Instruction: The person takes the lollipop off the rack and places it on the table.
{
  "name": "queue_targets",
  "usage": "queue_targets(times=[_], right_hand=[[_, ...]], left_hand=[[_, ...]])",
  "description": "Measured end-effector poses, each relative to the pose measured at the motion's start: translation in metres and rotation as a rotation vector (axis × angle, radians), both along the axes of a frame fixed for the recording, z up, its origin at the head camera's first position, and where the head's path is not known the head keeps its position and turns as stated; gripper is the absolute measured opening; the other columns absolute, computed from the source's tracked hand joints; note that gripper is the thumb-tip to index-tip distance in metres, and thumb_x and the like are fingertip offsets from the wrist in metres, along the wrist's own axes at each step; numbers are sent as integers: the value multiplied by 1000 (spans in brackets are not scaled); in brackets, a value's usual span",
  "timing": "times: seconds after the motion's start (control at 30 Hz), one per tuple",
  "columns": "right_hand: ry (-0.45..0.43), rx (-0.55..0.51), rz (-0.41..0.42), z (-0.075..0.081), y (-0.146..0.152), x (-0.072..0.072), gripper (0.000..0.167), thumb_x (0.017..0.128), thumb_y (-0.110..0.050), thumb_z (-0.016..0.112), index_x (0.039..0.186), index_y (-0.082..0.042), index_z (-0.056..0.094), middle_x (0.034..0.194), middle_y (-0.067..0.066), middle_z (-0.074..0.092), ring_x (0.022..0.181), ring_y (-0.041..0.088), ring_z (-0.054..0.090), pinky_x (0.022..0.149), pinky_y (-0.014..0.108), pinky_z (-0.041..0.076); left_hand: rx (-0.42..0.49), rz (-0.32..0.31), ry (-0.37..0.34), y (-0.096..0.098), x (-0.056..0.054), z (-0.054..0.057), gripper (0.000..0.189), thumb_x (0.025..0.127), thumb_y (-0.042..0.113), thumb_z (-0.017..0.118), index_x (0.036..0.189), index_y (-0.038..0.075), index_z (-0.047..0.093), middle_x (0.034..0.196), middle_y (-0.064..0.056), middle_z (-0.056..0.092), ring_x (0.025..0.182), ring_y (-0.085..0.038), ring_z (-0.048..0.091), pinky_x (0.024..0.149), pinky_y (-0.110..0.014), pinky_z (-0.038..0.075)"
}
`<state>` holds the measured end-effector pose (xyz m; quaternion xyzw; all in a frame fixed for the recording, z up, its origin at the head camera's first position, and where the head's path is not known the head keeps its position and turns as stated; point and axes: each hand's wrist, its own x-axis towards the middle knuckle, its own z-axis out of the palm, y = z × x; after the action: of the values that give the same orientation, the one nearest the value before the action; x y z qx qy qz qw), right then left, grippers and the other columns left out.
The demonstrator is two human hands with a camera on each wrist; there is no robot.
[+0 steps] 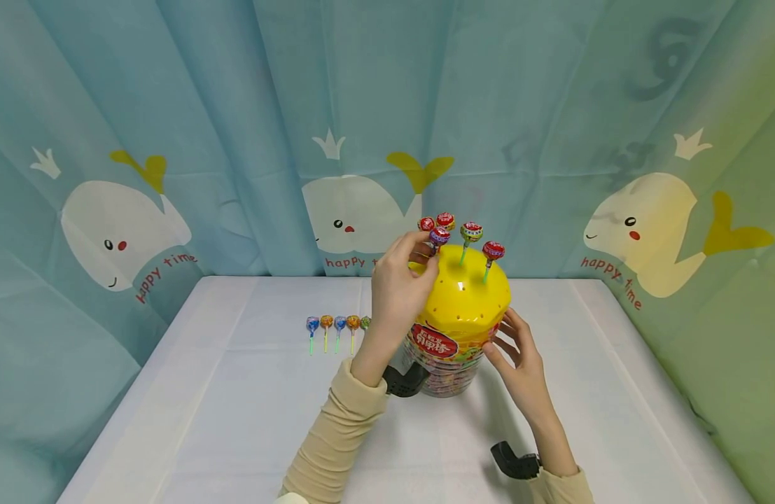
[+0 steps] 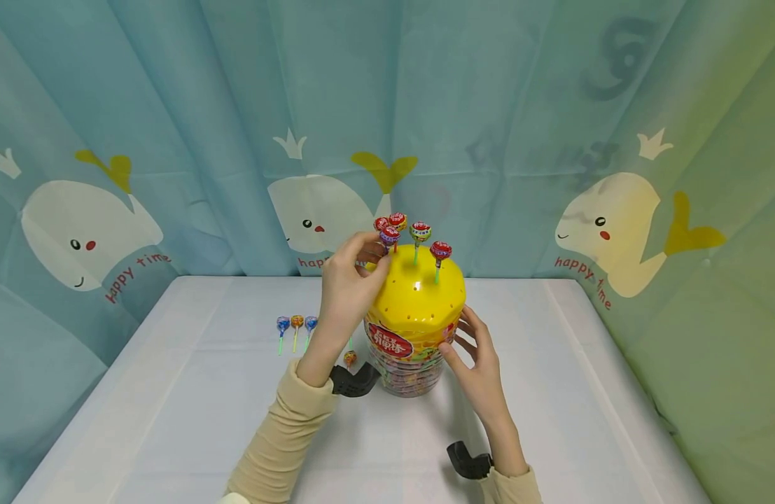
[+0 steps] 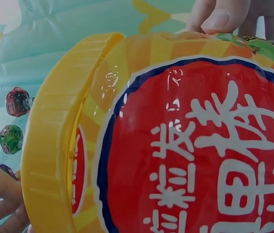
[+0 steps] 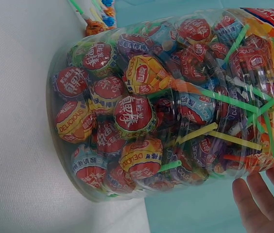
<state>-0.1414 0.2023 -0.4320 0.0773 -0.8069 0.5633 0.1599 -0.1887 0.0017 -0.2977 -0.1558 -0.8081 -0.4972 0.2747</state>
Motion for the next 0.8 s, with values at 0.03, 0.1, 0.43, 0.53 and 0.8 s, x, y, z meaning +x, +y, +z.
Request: queue_targets(times=[0.03,0.1,0.43,0.53,0.8], right_hand=[[0,0,0,0,0,0,67,92,-8,62,149,-25,30,141,2,43,121,4,46,100,8,38],[0,0,0,0,0,0,67,92,-8,62,149,-25,30,142,2,43,121,4,45,100,8,38],[-5,-2,-3,1,-1,0,67,92,-9,62,149,-25,30,142,1,43,122,4,45,101,11,39],[-3,-2,-3,0,-1,0,67,92,-8,62,149,-25,30,142,1,43,122,4,45,101,10,39],[-11,6,-8,1,0,1,67,92,-9,62,149,-25,30,143,3,42,120,-1,44,100,8,38]], left_hand=[[0,1,2,0,0,0,28,88,12,67,115,6,65,96,-7,70,85,-18,69,66,-23,53],[0,4,6,0,0,0,27,88,12,67,114,6,65,96,-7,70,84,-18,69,66,-23,53],[30,24,41,1,-1,1,25,88,10,67,112,4,66,94,-8,71,83,-19,69,63,-21,50],[39,31,59,1,-1,1,25,88,9,67,112,4,66,93,-8,71,83,-19,69,62,-20,48],[41,39,105,1,0,1,23,88,9,67,110,3,66,91,-8,71,82,-18,68,61,-22,49]])
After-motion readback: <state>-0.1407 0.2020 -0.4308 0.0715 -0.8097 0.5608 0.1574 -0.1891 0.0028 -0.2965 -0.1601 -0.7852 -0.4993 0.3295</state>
